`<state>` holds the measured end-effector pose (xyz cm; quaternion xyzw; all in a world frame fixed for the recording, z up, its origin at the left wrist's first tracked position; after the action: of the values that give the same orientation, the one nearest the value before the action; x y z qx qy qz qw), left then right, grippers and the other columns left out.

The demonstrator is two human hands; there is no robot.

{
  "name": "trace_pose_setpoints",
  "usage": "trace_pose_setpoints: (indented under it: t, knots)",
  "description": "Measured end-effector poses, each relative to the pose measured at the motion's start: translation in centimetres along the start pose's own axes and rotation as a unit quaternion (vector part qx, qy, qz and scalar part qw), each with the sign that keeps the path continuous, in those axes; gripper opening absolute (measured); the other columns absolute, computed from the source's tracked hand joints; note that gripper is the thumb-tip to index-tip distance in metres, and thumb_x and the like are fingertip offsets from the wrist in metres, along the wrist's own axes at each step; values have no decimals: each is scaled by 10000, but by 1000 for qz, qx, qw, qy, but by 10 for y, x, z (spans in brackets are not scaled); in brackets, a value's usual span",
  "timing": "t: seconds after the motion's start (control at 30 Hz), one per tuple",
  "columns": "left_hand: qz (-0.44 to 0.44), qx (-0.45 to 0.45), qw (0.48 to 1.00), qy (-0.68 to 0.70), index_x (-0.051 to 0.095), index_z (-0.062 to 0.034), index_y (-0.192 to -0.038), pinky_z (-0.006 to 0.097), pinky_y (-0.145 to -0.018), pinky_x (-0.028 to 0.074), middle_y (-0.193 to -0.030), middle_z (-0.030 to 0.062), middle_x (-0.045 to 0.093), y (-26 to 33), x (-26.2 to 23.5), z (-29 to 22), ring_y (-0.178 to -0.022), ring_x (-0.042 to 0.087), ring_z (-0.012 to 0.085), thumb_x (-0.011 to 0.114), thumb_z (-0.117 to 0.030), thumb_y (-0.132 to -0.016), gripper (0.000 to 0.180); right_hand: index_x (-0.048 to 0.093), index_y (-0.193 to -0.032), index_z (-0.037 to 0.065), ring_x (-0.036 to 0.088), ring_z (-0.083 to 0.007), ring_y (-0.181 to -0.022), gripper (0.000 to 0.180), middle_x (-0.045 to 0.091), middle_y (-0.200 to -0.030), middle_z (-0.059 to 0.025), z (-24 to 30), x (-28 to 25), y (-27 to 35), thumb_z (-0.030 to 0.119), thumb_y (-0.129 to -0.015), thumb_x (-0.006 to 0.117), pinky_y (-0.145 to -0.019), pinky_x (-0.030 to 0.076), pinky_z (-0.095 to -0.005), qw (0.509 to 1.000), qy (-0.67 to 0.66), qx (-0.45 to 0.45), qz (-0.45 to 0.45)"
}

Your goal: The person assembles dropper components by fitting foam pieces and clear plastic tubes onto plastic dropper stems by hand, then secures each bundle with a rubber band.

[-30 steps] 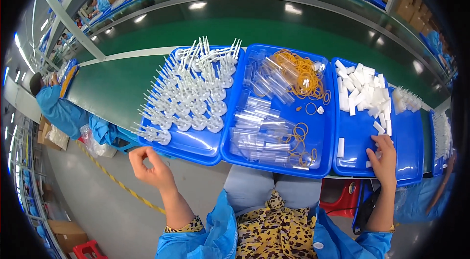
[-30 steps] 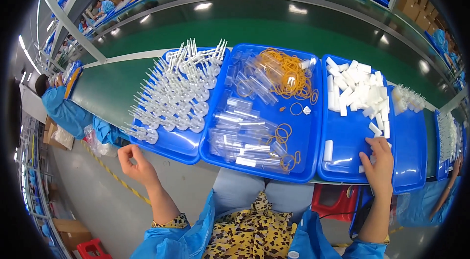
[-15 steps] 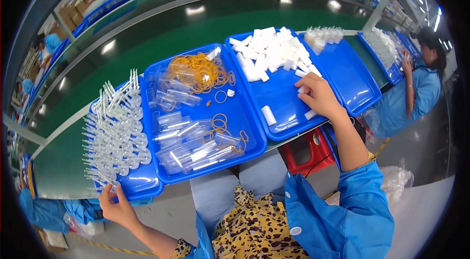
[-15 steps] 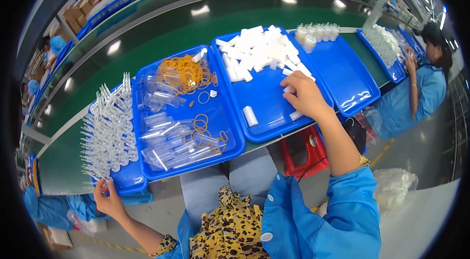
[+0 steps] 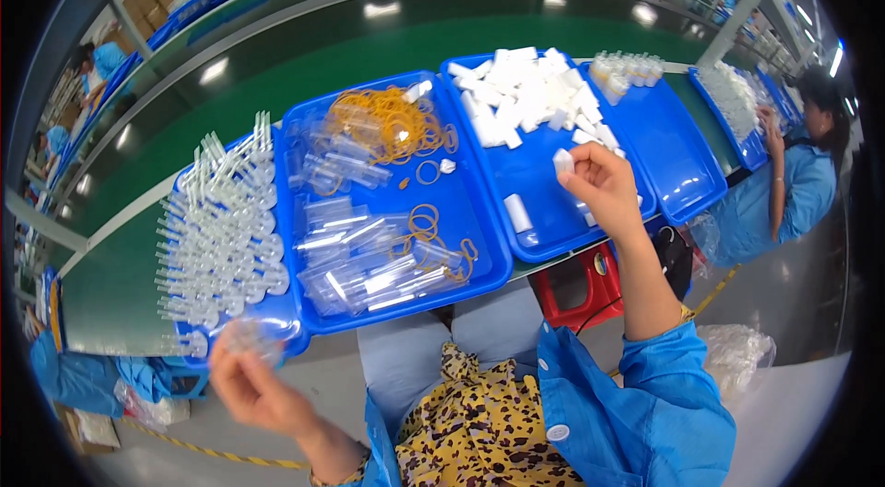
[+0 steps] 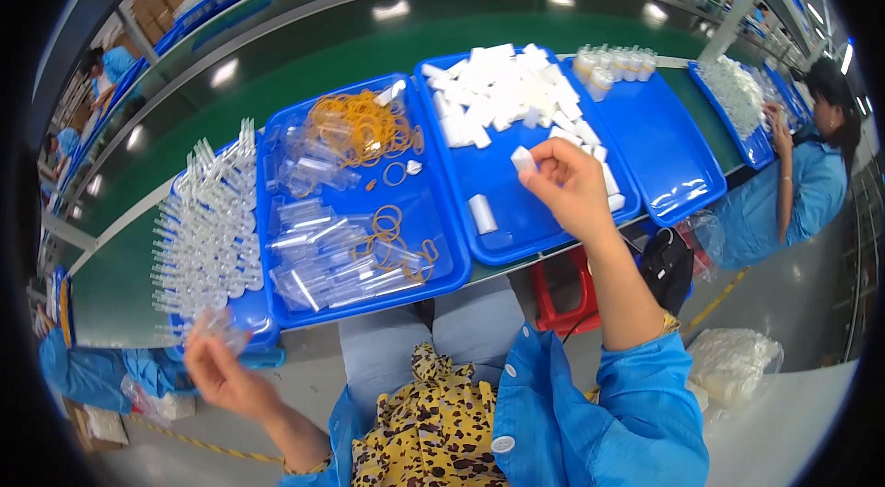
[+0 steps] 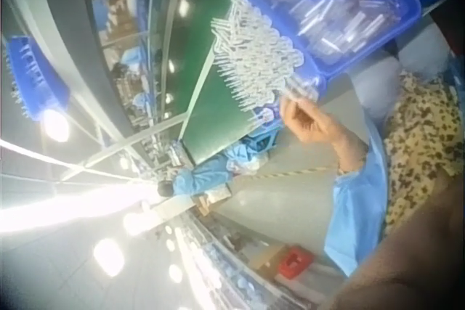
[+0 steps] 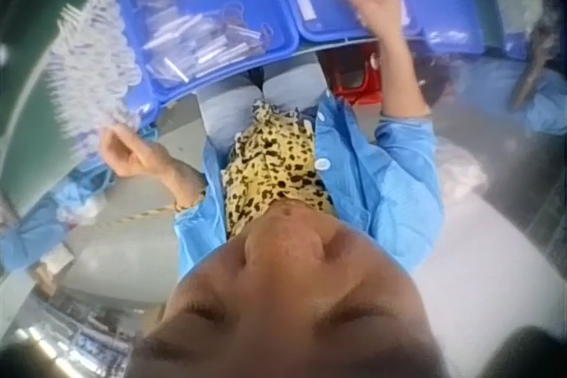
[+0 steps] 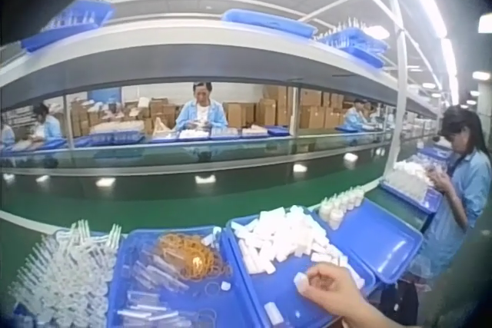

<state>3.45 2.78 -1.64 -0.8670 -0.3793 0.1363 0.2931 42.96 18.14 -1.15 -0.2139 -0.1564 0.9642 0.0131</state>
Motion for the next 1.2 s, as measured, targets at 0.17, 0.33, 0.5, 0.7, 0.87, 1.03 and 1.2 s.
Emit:
trace_pose_setpoints:
  t: [0.17, 0.33, 0.5, 0.7, 0.87, 1.03, 1.2]
  knots:
    - [247, -111, 954, 130, 651, 17, -926, 259, -665, 535, -1126, 175, 605, 29, 77, -28, -860, 632, 187, 644, 3, -839, 88, 522, -1251, -6, 585, -70, -769, 436, 652, -921, -79, 56, 60, 26, -23, -835, 650, -606, 430, -172, 944, -323, 56, 45]
    - [297, -51, 950, 78, 669, 19, -939, 249, -618, 508, -1056, 161, 633, 36, 92, -39, -821, 648, 173, 686, 27, -794, 147, 545, -1195, 1, 581, -75, -734, 314, 661, -953, -112, 72, 98, 49, 70, -896, 613, -559, 416, -177, 865, -495, 71, 42]
    - [282, -31, 957, 67, 687, 29, -924, 254, -630, 513, -1032, 148, 634, 41, 93, -36, -763, 657, 177, 696, 47, -771, 154, 554, -1160, 3, 577, -68, -735, 263, 657, -976, -114, 72, 110, 57, 74, -910, 597, -565, 417, -178, 849, -518, 91, 46]
    - [286, -15, 957, 55, 693, 30, -914, 251, -621, 515, -1004, 144, 630, 43, 93, -34, -734, 667, 182, 700, 58, -758, 159, 542, -1145, -4, 580, -72, -740, 252, 659, -974, -125, 76, 114, 59, 28, -901, 598, -574, 435, -185, 840, -536, 85, 13]
    - [286, -5, 957, 48, 692, 32, -912, 252, -609, 516, -988, 135, 630, 43, 93, -35, -718, 666, 172, 690, 68, -755, 161, 562, -1103, -28, 593, -98, -767, 246, 649, -985, -147, 69, 121, 68, -34, -866, 629, -637, 478, -207, 927, -370, -56, -17]
    - [330, -7, 943, 51, 680, 28, -1022, 263, -611, 526, -1054, 174, 623, 40, 91, -36, -871, 671, 247, 679, 84, -735, 293, 619, -1004, -36, 582, -106, -781, 153, 636, -969, -132, 65, 114, 62, -37, -853, 642, -666, 465, -221, 963, -238, -112, -64]
    - [362, 37, 931, 24, 674, 14, -1091, 273, -650, 539, -1129, 181, 605, 40, 90, -40, -934, 663, 265, 682, 83, -752, 345, 623, -993, -31, 572, -104, -793, 134, 626, -967, -110, 64, 106, 60, -25, -861, 637, -681, 453, -222, 975, -187, -110, -58]
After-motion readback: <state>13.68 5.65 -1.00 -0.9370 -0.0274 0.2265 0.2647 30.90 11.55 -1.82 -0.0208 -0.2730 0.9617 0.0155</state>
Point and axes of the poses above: each hand's wrist, its own y-axis away from the middle knuckle, its own x-axis out of the palm, z = x × y, the point moved 1 cm from there along -y, towards the middle knuckle
